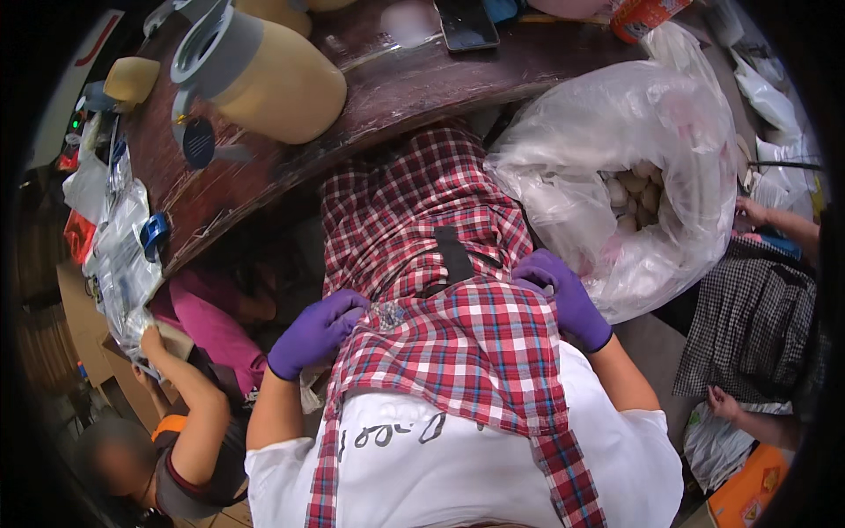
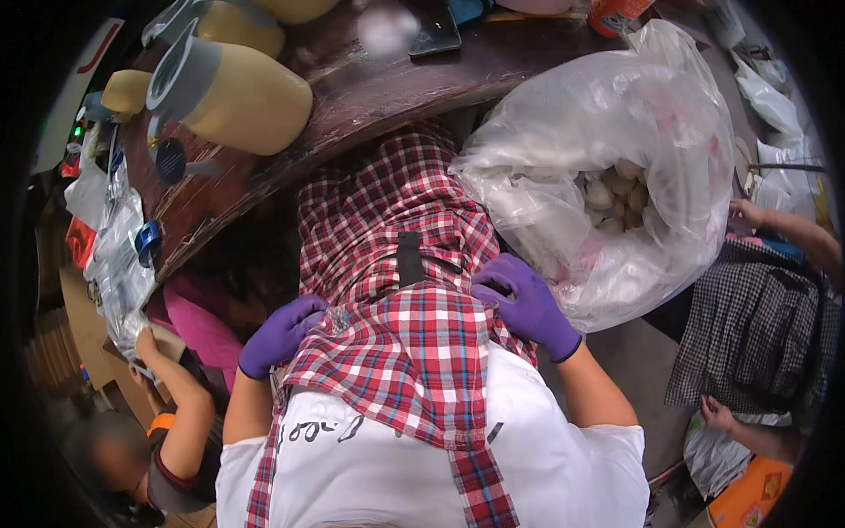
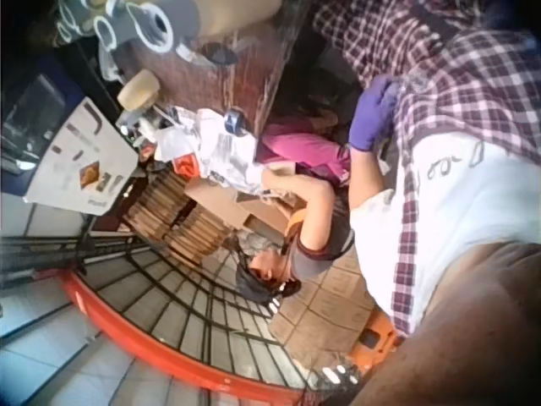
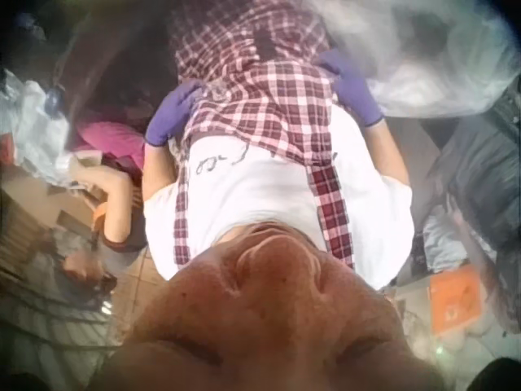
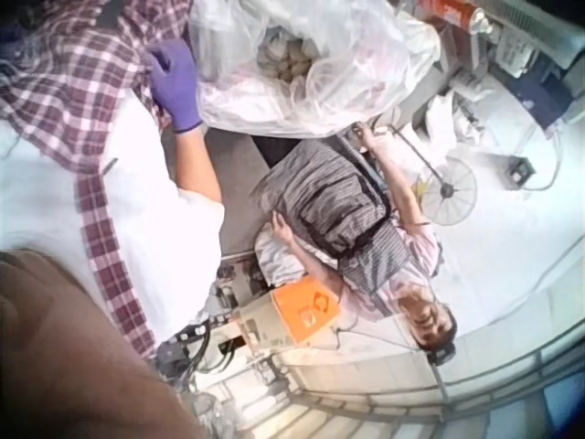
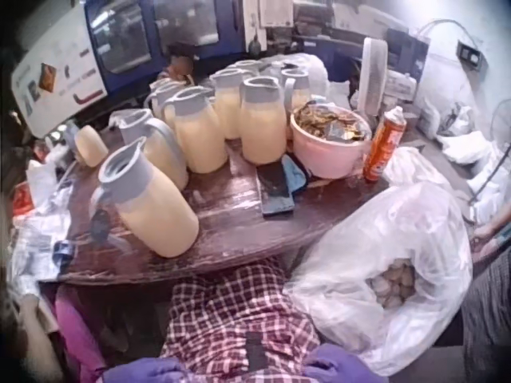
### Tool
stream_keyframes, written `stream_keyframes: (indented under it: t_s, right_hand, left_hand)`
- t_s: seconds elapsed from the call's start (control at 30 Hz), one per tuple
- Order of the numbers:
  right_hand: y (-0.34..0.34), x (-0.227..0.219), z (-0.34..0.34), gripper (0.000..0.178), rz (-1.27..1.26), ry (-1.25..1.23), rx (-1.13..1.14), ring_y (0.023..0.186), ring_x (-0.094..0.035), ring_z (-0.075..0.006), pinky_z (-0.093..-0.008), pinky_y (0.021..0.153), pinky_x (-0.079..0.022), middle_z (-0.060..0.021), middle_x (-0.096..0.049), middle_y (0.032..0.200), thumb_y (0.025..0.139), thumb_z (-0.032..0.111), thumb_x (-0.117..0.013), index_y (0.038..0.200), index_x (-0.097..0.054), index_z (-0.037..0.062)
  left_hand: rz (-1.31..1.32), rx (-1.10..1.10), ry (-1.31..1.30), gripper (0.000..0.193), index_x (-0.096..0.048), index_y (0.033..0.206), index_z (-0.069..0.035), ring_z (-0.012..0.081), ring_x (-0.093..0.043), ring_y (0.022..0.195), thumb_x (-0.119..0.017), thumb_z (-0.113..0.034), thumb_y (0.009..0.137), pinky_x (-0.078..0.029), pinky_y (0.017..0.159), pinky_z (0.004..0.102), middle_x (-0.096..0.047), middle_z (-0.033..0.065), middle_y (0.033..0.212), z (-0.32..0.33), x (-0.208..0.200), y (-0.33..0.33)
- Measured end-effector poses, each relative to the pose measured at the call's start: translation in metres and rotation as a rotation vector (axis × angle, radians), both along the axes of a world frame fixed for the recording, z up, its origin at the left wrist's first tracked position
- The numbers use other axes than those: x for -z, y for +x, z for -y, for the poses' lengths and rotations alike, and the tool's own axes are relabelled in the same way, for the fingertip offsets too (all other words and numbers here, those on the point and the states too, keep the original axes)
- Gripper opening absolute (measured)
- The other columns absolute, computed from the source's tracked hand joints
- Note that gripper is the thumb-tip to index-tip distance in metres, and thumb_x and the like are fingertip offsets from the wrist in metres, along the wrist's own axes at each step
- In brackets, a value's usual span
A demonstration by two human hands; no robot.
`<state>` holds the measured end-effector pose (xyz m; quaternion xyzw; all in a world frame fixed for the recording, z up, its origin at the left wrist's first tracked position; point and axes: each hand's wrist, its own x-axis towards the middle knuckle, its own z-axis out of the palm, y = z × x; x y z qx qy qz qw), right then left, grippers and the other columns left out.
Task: The person assembles beige plastic pitchers by inserting rubber bands into the spout area, then placing and securing lids. The person handles multiple pitchers one at a time, repeating the same steps for each unit on a cluttered workbench.
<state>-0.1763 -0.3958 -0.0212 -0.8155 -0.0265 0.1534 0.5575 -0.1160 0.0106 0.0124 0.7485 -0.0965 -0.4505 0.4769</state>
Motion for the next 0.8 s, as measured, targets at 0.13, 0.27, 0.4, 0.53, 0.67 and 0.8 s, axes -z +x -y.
stream_keyframes:
  t_s: [0.13,0.27,0.4,0.53,0.67,0.8]
  right_hand:
    - [0.01,-0.019,-0.02,0.029,0.114,-0.032,0.051,0.1,-0.062,-0.0302,-0.038,0.089,-0.05,-0.0147,-0.061,0.108,0.088,0.019,-0.07,0.111,-0.064,0.0021]
    - [0.01,-0.004,0.001,0.041,0.018,0.151,-0.27,0.102,-0.063,-0.0318,-0.0381,0.09,-0.05,-0.018,-0.062,0.108,0.088,0.032,-0.069,0.114,-0.063,0.001]
    - [0.015,0.001,-0.011,0.032,-0.051,0.168,-0.211,0.094,-0.065,-0.0189,-0.0326,0.088,-0.051,-0.0082,-0.066,0.098,0.09,0.025,-0.068,0.109,-0.067,-0.0002]
    - [0.039,0.012,-0.026,0.016,-0.218,0.351,-0.138,0.094,-0.062,-0.0109,-0.0269,0.085,-0.05,-0.0035,-0.067,0.097,0.089,0.007,-0.062,0.102,-0.07,0.0006]
    - [0.072,0.037,-0.055,0.024,0.137,0.376,-0.392,0.098,-0.065,-0.0195,-0.0309,0.09,-0.05,-0.0068,-0.067,0.1,0.094,0.013,-0.054,0.109,-0.071,0.0033]
    - [0.108,0.035,-0.101,0.025,0.123,0.19,-0.662,0.096,-0.067,-0.026,-0.0352,0.087,-0.053,-0.01,-0.07,0.106,0.092,0.021,-0.06,0.111,-0.07,0.0082]
  left_hand:
    - [0.046,-0.107,-0.039,0.027,-0.062,0.117,-0.004,0.0127,-0.058,0.098,-0.071,-0.013,0.093,-0.048,0.089,0.0289,-0.061,0.0045,0.107,0.011,-0.015,-0.003]
    - [-0.099,-0.031,-0.084,0.029,-0.061,0.118,-0.005,0.0111,-0.056,0.105,-0.072,-0.006,0.092,-0.047,0.094,0.0273,-0.059,0.0037,0.114,-0.01,-0.017,-0.016]
    - [-0.014,-0.062,-0.046,0.025,-0.061,0.118,-0.002,0.0098,-0.058,0.099,-0.069,-0.009,0.094,-0.048,0.092,0.0266,-0.063,0.0018,0.105,-0.005,-0.013,-0.025]
    - [-0.172,0.008,-0.148,0.015,-0.06,0.107,-0.003,0.0056,-0.048,0.095,-0.063,-0.013,0.096,-0.043,0.088,0.0248,-0.053,-0.0053,0.097,-0.023,0.029,-0.018]
    - [-0.06,0.115,-0.049,0.032,-0.064,0.123,-0.003,0.0122,-0.058,0.103,-0.065,-0.02,0.095,-0.047,0.096,0.0321,-0.067,0.0026,0.115,-0.044,0.024,-0.028]
    - [-0.094,0.0,-0.091,0.049,-0.056,0.14,-0.001,0.017,-0.058,0.12,-0.067,-0.022,0.096,-0.043,0.106,0.0331,-0.062,0.0113,0.137,-0.079,0.064,-0.091]
